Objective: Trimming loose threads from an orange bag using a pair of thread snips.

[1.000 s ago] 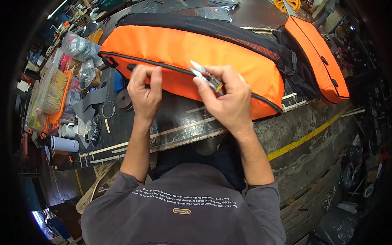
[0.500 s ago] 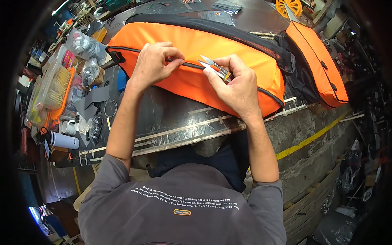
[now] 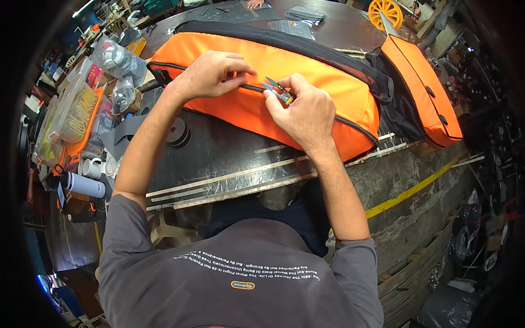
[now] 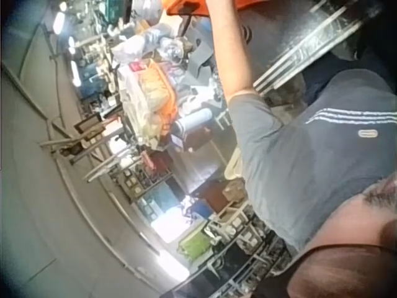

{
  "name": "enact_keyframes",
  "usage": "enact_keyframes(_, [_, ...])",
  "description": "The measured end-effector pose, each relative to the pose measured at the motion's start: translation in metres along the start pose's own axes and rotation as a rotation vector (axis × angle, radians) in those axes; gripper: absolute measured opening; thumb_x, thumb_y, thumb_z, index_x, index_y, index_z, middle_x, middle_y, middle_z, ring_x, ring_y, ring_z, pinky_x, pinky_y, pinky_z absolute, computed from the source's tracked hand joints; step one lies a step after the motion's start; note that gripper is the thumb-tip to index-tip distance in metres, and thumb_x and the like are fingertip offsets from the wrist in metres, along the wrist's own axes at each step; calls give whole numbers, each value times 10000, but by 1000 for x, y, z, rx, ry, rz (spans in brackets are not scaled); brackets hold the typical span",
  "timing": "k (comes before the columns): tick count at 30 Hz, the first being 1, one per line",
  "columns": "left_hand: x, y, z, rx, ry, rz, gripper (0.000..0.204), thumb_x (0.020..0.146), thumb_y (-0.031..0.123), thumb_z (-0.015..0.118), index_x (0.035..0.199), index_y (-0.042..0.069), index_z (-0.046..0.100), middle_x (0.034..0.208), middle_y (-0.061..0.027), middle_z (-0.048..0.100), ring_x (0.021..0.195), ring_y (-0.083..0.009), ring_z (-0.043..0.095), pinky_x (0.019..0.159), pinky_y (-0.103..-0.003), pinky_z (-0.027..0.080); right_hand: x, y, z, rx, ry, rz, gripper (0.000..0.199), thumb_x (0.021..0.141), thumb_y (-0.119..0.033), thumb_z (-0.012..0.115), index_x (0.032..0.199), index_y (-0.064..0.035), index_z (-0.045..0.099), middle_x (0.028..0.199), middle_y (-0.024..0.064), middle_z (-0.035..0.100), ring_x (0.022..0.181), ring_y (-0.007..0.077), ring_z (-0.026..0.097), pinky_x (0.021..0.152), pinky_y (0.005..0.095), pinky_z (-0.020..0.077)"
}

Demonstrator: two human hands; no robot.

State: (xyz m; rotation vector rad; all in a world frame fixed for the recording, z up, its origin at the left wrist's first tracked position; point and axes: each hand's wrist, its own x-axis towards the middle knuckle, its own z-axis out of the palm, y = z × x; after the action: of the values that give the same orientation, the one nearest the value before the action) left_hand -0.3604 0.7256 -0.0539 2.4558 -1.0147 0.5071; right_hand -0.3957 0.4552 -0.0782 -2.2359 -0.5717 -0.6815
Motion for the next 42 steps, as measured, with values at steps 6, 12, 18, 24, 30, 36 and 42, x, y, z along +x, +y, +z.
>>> enact_keyframes(6, [5,0,-2,239,-122,140,108,894,89,753,997,56,757,946,-102,746,844,-321,752,739,-431,604,-1,-11,-2,-15,-6,5,275,877,-340,877,980,-104,782,800,81,795,714,279,792,677,416,616])
enact_keyframes(12, [0,-4,8,207,-58,150,104,856,71,739,946,29,709,918,-120,725,815,-328,740,725,-437,596,-2,-13,10,-3,-44,-42,233,875,-301,861,945,-100,769,808,72,795,730,304,785,677,437,611])
enact_keyframes(18, [-6,-5,4,30,54,87,111,849,11,722,959,8,705,903,-119,719,777,-305,735,704,-394,609,1,-23,21,-105,-60,-15,224,875,-311,842,927,-104,774,804,73,794,748,317,785,699,461,615])
enact_keyframes(24, [0,3,-3,63,-28,112,103,862,40,731,964,33,723,909,-101,722,795,-308,741,720,-408,613,0,-21,16,-46,-70,6,224,878,-324,838,921,-110,785,815,75,803,773,318,793,715,464,623])
enact_keyframes(30, [3,-2,3,192,-84,166,99,852,59,744,948,50,723,895,-101,709,804,-333,731,705,-444,590,0,-22,18,-65,-84,24,214,877,-326,841,921,-122,792,822,71,806,778,318,796,721,466,623])
enact_keyframes(36, [-5,-9,17,117,75,182,96,825,106,744,905,74,700,867,-100,710,809,-340,731,722,-462,598,0,-25,20,-85,-86,10,213,876,-325,845,916,-123,792,819,77,804,781,325,794,712,473,618])
enact_keyframes(42, [-11,-7,25,119,190,227,172,821,20,783,966,43,696,891,-88,716,792,-306,733,704,-416,601,0,-25,26,-110,-51,-14,248,891,-340,854,935,-101,805,781,85,792,727,295,784,685,426,603])
